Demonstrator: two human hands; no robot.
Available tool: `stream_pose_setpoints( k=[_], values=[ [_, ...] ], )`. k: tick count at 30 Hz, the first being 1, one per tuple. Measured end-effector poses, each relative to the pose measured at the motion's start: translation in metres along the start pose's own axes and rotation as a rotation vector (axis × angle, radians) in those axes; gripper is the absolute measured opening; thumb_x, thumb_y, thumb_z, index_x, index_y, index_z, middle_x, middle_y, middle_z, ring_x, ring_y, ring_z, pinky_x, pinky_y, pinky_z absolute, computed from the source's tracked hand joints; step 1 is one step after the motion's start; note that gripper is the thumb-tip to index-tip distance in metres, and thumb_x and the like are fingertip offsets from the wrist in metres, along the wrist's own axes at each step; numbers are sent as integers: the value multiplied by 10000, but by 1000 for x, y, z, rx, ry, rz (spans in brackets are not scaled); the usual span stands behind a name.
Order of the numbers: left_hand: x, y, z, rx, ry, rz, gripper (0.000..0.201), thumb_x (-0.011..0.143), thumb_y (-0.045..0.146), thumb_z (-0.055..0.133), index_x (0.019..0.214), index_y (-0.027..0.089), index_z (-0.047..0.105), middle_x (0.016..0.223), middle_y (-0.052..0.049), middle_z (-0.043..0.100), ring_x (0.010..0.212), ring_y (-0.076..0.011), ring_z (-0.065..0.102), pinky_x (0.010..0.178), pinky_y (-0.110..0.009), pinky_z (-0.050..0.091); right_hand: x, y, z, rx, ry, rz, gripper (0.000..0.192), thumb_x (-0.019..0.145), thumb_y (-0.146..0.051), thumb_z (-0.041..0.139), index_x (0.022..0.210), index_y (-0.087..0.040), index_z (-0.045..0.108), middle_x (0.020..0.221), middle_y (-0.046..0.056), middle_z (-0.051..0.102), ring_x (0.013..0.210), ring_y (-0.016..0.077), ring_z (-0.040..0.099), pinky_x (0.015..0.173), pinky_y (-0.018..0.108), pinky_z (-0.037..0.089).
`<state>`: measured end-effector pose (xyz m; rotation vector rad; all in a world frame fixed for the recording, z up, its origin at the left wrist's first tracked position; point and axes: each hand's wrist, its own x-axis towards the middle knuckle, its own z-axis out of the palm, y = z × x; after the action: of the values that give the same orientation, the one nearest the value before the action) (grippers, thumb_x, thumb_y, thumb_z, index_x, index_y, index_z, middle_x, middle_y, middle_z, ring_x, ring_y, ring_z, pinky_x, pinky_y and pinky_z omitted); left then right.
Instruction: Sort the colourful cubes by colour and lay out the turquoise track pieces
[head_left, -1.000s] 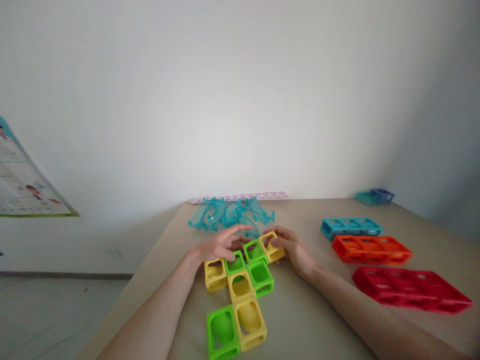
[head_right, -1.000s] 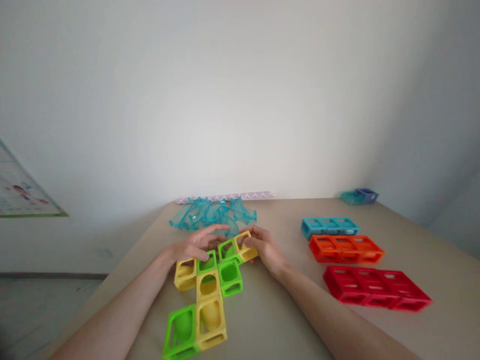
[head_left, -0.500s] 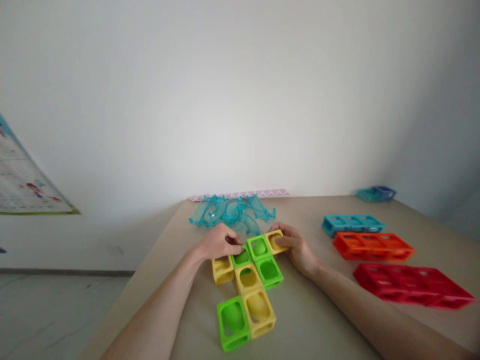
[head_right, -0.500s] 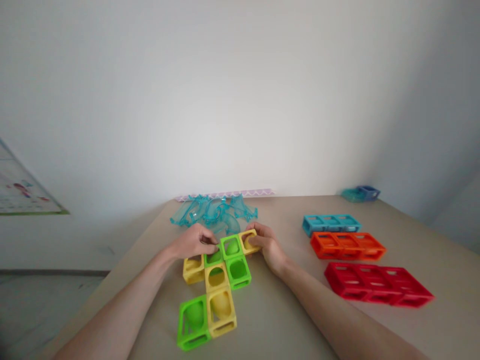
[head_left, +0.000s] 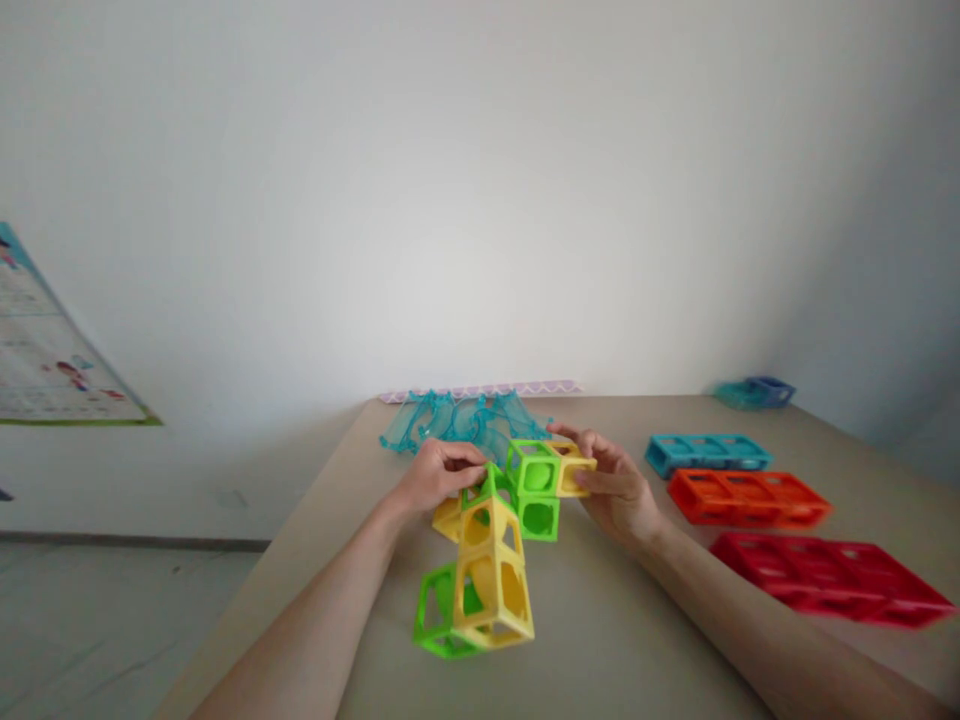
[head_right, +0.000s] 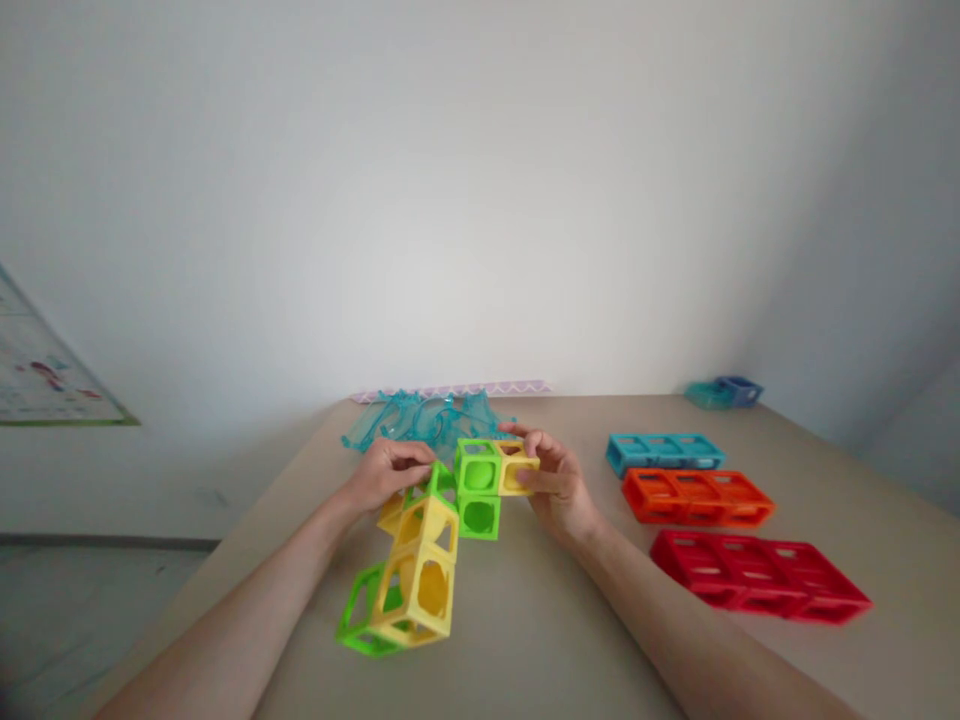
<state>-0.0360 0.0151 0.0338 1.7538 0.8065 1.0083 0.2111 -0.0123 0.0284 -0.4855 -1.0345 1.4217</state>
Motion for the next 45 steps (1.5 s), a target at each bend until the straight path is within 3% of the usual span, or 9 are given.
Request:
stream_pose_setpoints(
  k=[6,11,16,19,25,28,35,41,45],
  values=[
    [0,-5,7,-8,-21,2,127,753,264,658,762,142,693,748,-16,646,671,-122,559,643,-227,430,-4,10,7,-25,-42,43,303,605,-170,801,862,-236,655,1132,24,643,876,191,627,745,302,493],
    [1,-7,7,7,-11,-33,170,763,309,637,742,140,638,709,1,599,649,-120,534,637,-228,415,-4,15,5,-109,-94,56,291,634,-229,816,874,-215,653,1078,37,673,809,175,636,700,276,487],
    [-2,-3,6,-74,-123,-140,274,768,411,649,771,145,584,771,-7,592,686,-126,538,635,-228,411,-4,13,5,-136,0,6,204,684,-281,796,799,-199,649,1033,41,688,843,185,637,728,285,491],
    [-4,-2,5,-127,-171,-210,341,742,464,679,778,143,573,692,11,564,617,-109,507,583,-217,378,-2,11,7,-138,87,43,206,716,-344,767,751,-188,637,845,36,693,702,160,618,638,268,484],
    [-5,-1,5,-164,-157,-273,399,677,497,737,751,137,582,644,26,552,565,-90,479,549,-214,353,-1,10,5,-128,162,92,229,695,-360,763,701,-182,618,810,44,683,657,161,598,609,279,484],
    [-5,4,6,-145,-131,-339,399,664,496,745,743,138,586,632,31,554,547,-87,484,536,-215,352,-4,7,5,-77,118,7,213,636,-297,789,691,-199,608,963,37,668,766,181,611,651,285,482],
    [-7,10,4,-248,-152,-419,377,631,445,781,720,151,563,619,32,569,524,-89,508,514,-216,359,-4,6,5,-90,17,58,249,573,-199,772,729,-215,578,1054,28,632,855,218,603,698,318,468],
    [-6,5,4,-271,-108,-348,362,653,422,779,726,153,547,610,37,547,513,-79,491,493,-200,347,-6,10,-1,-293,-150,-23,256,642,-199,742,814,-224,554,1062,36,600,925,223,563,754,313,444],
    [-6,7,6,-425,-117,-257,394,657,383,789,913,188,562,786,3,629,615,-110,571,568,-216,414,-11,8,4,-390,-204,-62,271,702,-232,730,835,-233,494,979,27,582,881,200,536,736,296,437]
  ],
)
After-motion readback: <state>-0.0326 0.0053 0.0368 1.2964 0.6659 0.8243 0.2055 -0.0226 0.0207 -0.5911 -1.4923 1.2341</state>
